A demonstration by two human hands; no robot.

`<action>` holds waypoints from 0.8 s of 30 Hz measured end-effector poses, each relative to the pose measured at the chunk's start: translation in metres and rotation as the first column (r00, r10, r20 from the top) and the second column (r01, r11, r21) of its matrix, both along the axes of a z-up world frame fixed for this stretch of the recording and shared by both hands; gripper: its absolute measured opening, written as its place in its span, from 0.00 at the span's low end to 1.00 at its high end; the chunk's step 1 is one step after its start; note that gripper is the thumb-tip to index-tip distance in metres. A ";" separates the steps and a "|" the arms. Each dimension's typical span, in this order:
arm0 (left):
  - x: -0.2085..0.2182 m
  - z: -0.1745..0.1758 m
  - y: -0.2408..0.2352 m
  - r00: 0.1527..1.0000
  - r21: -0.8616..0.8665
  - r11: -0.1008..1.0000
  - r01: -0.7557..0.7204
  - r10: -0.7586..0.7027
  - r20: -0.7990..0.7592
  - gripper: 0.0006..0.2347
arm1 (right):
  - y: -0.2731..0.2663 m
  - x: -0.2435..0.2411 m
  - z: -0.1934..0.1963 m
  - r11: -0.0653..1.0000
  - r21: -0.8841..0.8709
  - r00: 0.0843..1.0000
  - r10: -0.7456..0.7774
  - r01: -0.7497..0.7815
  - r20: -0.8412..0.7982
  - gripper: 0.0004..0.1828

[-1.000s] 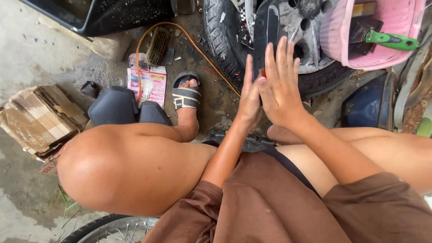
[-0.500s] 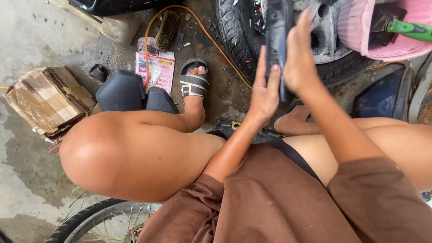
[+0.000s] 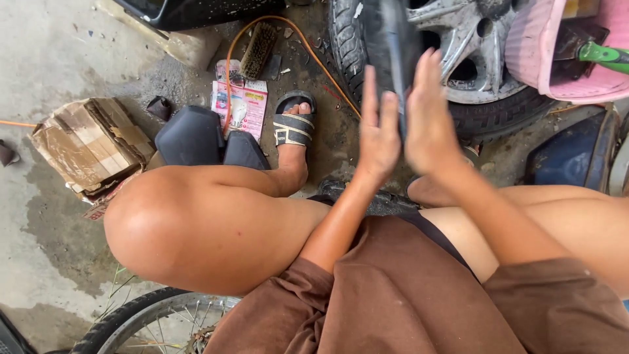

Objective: The person sits on the ground and sands a black plastic motorcycle part using a sanding block. They hold the part with one hand and rub the sanding block over its surface, occasionally dipping the block into a pink bucket of water.

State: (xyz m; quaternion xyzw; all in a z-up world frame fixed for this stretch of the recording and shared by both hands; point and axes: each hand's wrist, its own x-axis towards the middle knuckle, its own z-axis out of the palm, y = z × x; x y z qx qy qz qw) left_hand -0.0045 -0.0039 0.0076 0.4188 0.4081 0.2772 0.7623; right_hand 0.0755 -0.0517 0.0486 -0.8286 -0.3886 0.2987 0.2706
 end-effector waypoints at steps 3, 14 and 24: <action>0.001 0.008 0.000 0.995 0.050 0.997 0.054 -0.059 0.087 0.26 | 0.007 0.018 0.007 0.995 0.093 0.999 -0.045 0.046 -0.007 0.35; 0.001 0.009 0.017 1.000 -0.011 1.000 -0.002 0.002 -0.020 0.26 | 0.015 -0.025 0.053 1.000 -0.001 1.000 0.018 -0.018 -0.009 0.44; 0.002 -0.006 -0.007 1.000 -0.009 1.000 0.027 -0.027 -0.014 0.27 | 0.005 -0.001 0.019 0.999 -0.053 1.000 -0.010 0.010 0.004 0.40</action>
